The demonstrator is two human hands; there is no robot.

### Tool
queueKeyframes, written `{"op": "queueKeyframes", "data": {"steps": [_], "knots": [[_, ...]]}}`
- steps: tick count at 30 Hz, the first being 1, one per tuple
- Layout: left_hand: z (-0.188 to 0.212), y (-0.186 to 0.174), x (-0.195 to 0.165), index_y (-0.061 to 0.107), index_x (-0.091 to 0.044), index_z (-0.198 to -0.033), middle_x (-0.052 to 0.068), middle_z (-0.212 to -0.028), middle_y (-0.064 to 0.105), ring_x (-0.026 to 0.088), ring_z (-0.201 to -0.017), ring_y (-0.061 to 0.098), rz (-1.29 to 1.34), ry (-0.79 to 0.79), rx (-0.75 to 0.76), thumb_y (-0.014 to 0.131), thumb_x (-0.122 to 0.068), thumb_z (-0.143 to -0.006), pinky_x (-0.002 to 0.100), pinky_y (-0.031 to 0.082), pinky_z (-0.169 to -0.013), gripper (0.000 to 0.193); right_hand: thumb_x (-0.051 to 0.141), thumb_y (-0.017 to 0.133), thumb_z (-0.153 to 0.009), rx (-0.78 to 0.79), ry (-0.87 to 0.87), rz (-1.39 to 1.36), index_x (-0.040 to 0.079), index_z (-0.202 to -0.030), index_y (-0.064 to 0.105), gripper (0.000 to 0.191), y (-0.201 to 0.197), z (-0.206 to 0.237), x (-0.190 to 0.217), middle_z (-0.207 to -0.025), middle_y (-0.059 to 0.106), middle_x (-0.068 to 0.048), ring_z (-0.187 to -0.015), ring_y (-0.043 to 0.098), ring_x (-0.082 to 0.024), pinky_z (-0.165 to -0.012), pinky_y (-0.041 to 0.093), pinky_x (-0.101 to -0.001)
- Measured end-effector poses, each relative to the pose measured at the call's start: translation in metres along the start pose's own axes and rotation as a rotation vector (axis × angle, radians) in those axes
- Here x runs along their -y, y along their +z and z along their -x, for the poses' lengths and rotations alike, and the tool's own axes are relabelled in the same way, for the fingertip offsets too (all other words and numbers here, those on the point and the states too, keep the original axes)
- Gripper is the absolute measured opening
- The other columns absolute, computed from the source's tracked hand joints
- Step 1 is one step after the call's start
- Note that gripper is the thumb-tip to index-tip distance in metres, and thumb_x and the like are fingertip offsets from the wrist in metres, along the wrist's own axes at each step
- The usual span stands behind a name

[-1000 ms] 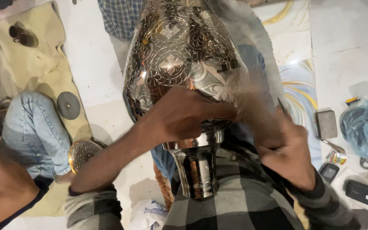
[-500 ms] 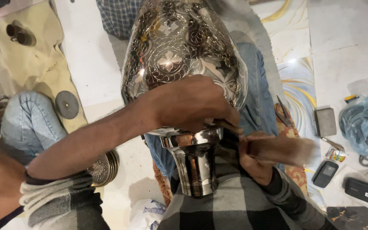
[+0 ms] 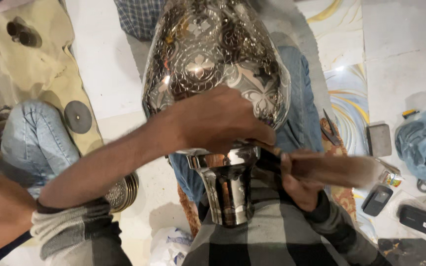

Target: The person sits on the floor and uses a small chisel and hammer to engrave floral patterns on a large polished metal vessel. They repeatedly tap the chisel along the surface to create fine lines and then rotate the vessel to access new areas.

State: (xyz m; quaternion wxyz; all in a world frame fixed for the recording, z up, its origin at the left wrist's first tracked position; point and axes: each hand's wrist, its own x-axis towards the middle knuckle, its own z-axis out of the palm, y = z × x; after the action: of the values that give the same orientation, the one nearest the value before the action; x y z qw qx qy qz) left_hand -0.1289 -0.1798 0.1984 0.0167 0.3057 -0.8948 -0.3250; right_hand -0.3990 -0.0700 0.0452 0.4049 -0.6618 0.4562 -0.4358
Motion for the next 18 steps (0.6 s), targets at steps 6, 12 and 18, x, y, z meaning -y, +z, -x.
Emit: {"op": "queueKeyframes", "data": {"steps": [6,12,18], "knots": [[0.018,0.012,-0.004,0.072,-0.020,-0.126,0.002,-0.051,0.059,0.006,-0.035,0.051,0.021,-0.100,-0.191,0.058,0.006,-0.097,0.025,0.039,-0.035,0.042,-0.003,0.078,-0.086,0.101,-0.119,0.079,0.010,-0.081,0.060,0.023,-0.025,-0.030,0.014,-0.073,0.063,-0.006,-0.060,0.066,-0.020,-0.062,0.052,-0.0319],[0.032,0.037,-0.011,0.072,-0.018,-0.128,-0.001,-0.049,0.054,0.005,-0.036,0.044,-0.022,-0.265,-0.338,0.062,0.000,-0.094,0.025,0.037,-0.033,0.040,-0.006,0.077,-0.064,0.351,0.101,0.217,-0.007,-0.091,0.064,0.030,-0.054,-0.071,0.040,-0.071,0.065,-0.015,-0.060,0.062,-0.026,-0.060,0.051,-0.0367],[0.050,0.070,-0.014,0.074,-0.009,-0.119,-0.003,-0.061,0.061,0.007,-0.043,0.047,0.077,-0.189,-0.817,0.060,0.008,-0.080,0.026,0.038,-0.042,0.045,0.007,0.074,-0.064,0.506,0.045,0.363,0.004,-0.088,0.065,0.025,-0.069,-0.116,0.067,-0.068,0.066,-0.015,-0.062,0.065,-0.030,-0.056,0.052,-0.0369]]}}
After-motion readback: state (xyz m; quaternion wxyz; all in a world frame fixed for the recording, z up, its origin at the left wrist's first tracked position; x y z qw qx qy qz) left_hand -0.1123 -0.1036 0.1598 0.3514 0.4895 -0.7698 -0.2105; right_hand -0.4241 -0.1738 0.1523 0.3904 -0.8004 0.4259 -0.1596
